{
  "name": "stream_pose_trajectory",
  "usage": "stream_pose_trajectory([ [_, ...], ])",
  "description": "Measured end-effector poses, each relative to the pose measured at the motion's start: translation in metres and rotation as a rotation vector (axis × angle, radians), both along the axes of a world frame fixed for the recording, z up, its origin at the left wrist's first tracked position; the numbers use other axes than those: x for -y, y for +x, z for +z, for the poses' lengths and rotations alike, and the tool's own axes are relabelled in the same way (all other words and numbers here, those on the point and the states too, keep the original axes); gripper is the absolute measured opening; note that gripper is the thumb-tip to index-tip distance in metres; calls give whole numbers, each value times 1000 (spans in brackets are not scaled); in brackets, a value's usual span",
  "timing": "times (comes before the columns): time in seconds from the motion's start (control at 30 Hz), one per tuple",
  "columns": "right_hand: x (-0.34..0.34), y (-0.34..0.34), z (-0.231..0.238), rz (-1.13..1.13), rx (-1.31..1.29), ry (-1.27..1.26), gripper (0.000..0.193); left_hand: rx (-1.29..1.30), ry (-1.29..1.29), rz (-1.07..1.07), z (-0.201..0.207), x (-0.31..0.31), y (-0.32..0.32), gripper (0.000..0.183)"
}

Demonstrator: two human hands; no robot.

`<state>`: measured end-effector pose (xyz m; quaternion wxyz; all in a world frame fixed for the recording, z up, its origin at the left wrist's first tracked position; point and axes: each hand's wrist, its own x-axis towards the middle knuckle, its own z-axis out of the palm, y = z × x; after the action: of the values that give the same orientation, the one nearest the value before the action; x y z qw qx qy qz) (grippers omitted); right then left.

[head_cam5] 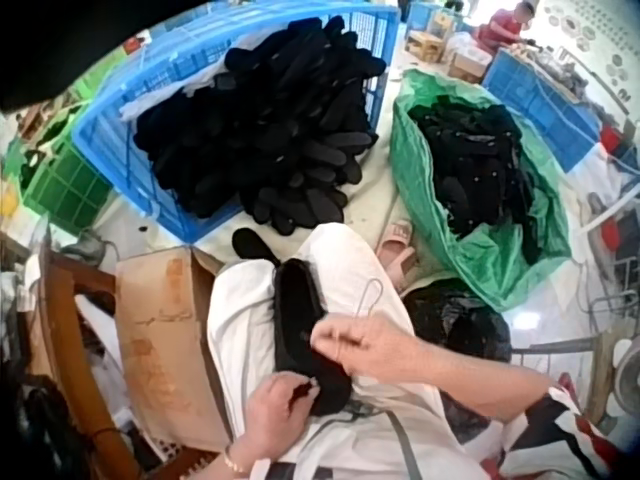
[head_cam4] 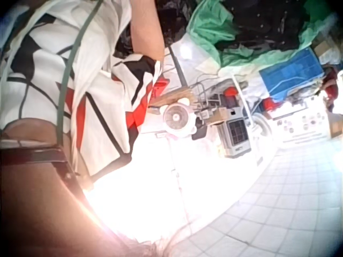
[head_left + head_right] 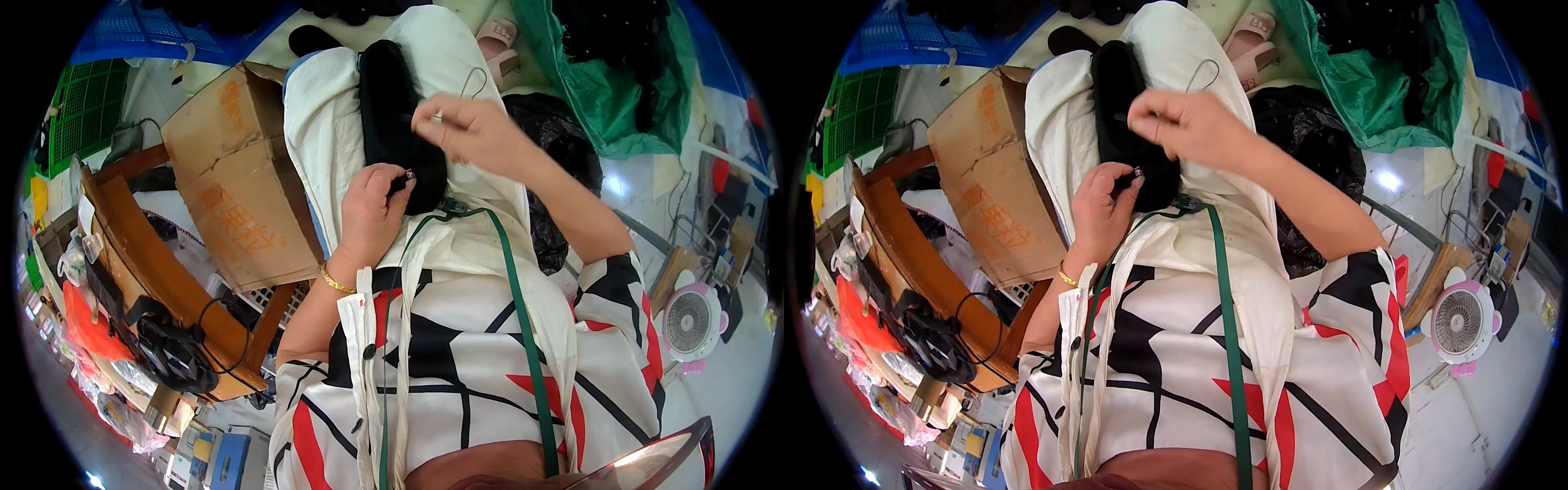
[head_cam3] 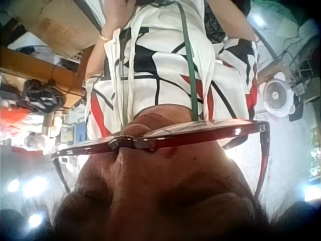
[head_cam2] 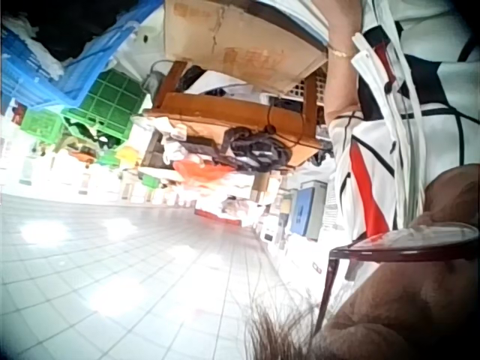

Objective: The person sits on the floor and sews the sole of a black slipper using a needle and thread. They repeatedly pull the thread through the slipper material to secure the sole, handling the slipper with both hands.

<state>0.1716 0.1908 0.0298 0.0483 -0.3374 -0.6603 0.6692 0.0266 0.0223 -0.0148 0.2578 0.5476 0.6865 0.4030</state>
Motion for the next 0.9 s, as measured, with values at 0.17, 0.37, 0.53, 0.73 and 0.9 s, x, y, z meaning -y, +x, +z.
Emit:
stream_pose_trajectory([
  [0.17, 32, 14, -23, 239, 87, 456, 13, -21, 5, 32, -7, 4, 1, 18],
  [0.37, 43, 16, -18, 301, 138, 575, 8, -47, 44, 34, -13, 8, 1, 17],
  [0.53, 43, 17, -17, 313, 138, 583, 8, -51, 63, 31, -14, 8, 1, 17],
  [0.73, 41, 19, -20, 319, 129, 585, 11, -46, 77, 29, -14, 8, 1, 18],
  [0.9, 39, 19, -21, 359, 134, 627, 14, -71, 96, 17, -15, 7, 1, 18],
])
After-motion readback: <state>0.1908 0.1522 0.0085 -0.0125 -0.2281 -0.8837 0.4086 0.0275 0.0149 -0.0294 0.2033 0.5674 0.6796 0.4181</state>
